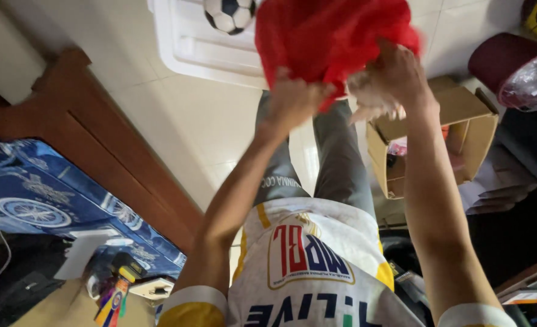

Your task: The person wipes a white plastic lid with a cloth, then opens a wooden cabinet to retrieve a red bag. They unpack a small soccer ball and a purple ball from the bag, wiping each with the cloth before placing them on the lid.

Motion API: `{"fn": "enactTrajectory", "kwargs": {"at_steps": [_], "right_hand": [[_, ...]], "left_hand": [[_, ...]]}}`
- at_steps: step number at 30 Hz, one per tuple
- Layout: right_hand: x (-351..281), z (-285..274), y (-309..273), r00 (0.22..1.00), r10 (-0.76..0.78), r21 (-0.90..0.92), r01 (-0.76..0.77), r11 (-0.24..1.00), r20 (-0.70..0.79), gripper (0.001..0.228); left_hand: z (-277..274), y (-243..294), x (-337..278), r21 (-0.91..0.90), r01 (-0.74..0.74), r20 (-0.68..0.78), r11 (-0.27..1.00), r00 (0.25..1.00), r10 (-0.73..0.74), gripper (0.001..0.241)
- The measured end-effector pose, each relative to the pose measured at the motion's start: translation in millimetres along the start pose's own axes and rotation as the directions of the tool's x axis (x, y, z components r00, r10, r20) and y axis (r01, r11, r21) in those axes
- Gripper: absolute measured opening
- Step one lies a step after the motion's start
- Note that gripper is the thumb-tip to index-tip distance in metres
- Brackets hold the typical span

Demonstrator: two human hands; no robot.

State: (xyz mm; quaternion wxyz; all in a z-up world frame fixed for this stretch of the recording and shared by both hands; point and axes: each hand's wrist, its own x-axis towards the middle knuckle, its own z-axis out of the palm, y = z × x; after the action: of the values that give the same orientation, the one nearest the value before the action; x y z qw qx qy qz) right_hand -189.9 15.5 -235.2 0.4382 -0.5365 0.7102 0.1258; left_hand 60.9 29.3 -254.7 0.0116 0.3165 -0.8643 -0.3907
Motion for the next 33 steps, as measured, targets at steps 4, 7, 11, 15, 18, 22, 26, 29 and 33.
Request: {"fn": "enactTrajectory", "kwargs": {"at_steps": [4, 7, 11, 15, 18, 22, 26, 29, 33], "right_hand": [[4, -13, -13, 0.998, -0.049, -0.056, 0.047, 0.997, -0.033, 0.035], [-4, -20, -21, 0.983, -0.15, -0.105, 0.139, 0.985, -0.108, 0.045], [-16, -29, -16, 0.919, -0.285, -0.193, 0.238, 0.952, -0.274, 0.042], [-23, -48, -20, 0.815, -0.35, -0.034, 0.378, 0.925, -0.462, 0.033], [-31, -36, -36, 0.793, -0.377, 0.143, 0.494, 0.858, -0.479, 0.035], [-19, -5, -57, 0.626, -0.696, -0.018, 0.739, 0.674, -0.352, 0.046], [7, -4, -49, 0.569, -0.764, -0.125, 0.771, 0.624, -0.304, 0.055], [26, -12, -37, 0.655, -0.724, -0.218, 0.691, 0.689, -0.216, 0.061], [50, 3, -2, 0.616, -0.75, -0.35, 0.666, 0.659, -0.242, 0.054]], "left_hand": [[2, -23, 4, 0.07, 0.491, -0.037, 0.868, 0.871, -0.49, 0.034], [-34, -16, 13, 0.109, 0.642, 0.043, 0.759, 0.76, -0.648, 0.068], [-29, -15, 12, 0.175, 0.583, -0.294, 0.793, 0.8, -0.523, 0.087], [-24, -4, 13, 0.213, 0.578, -0.292, 0.788, 0.807, -0.514, 0.093], [-24, 2, 11, 0.182, 0.595, -0.374, 0.783, 0.778, -0.505, 0.088], [-23, 6, 12, 0.053, 0.613, -0.481, 0.789, 0.708, -0.517, 0.085], [-27, 7, 9, -0.09, 0.688, -0.576, 0.721, 0.555, -0.601, 0.091], [-18, -1, 7, -0.166, 0.69, -0.645, 0.704, 0.464, -0.607, 0.093], [0, -3, 7, -0.267, 0.658, -0.707, 0.704, 0.363, -0.607, 0.085]]}}
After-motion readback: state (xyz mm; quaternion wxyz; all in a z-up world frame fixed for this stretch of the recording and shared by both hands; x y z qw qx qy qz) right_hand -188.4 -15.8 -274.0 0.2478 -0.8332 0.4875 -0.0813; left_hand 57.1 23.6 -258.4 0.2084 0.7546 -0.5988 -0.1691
